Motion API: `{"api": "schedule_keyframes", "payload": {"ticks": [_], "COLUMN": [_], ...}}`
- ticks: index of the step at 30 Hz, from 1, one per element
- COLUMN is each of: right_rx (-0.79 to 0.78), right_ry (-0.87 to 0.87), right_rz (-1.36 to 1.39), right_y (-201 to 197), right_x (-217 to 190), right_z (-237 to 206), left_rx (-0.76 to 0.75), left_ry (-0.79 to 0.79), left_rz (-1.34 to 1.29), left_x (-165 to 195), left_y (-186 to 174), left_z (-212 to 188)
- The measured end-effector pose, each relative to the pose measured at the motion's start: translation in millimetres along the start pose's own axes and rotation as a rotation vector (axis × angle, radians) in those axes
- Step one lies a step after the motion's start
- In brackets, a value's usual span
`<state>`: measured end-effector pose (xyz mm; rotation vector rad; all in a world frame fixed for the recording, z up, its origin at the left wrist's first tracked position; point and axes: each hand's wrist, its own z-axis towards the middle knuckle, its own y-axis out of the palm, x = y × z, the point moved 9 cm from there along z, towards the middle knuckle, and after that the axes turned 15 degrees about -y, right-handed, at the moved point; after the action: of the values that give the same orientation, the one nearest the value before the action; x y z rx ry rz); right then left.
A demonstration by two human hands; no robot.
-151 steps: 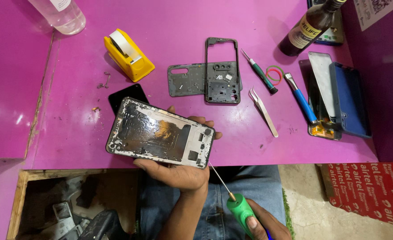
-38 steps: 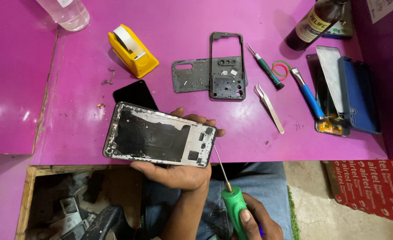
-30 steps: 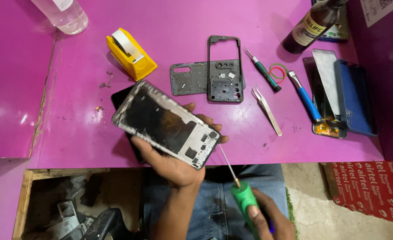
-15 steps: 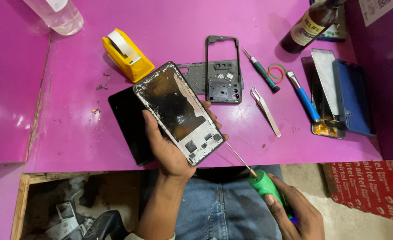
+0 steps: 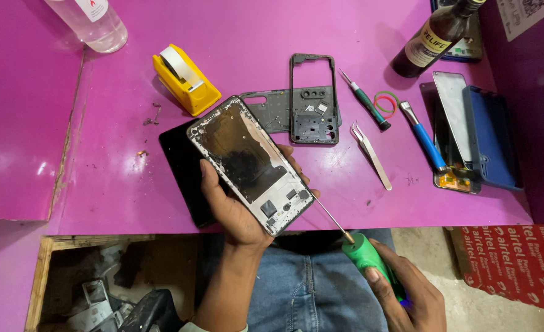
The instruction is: The person uses a green soldering iron to heat the edges of a disassembled smartphone chassis, then switches to a blue-handled tool and tweezers to scrape and remove residue from the frame. The work is performed on a pink tabletop with other phone parts and tools nearby.
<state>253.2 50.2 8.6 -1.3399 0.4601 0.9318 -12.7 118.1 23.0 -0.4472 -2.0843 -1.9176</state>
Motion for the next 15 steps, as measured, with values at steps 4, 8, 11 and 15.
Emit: {"api": "schedule_keyframes", "payload": {"ticks": [4, 8, 11, 15], "right_rx": [-0.002, 0.007, 0.013, 0.017], "right_ry": [0.028, -0.003, -0.030, -0.020], "right_rz": [-0.016, -0.008, -0.005, 0.021], "right_y": [2, 3, 3, 5], "right_x": [0, -5, -9, -10], "right_z": [0, 2, 4, 5], "left_rx": [0.019, 0.004, -0.009, 0.014], "left_ry": [0.013, 0.009, 0.006, -0.001], "left_rz": [0.028, 0.043, 0.048, -0.015], "left_x": [0, -1, -2, -3], "left_y": [-3, -2, -1, -4], "left_z": [-1, -1, -2, -2]}}
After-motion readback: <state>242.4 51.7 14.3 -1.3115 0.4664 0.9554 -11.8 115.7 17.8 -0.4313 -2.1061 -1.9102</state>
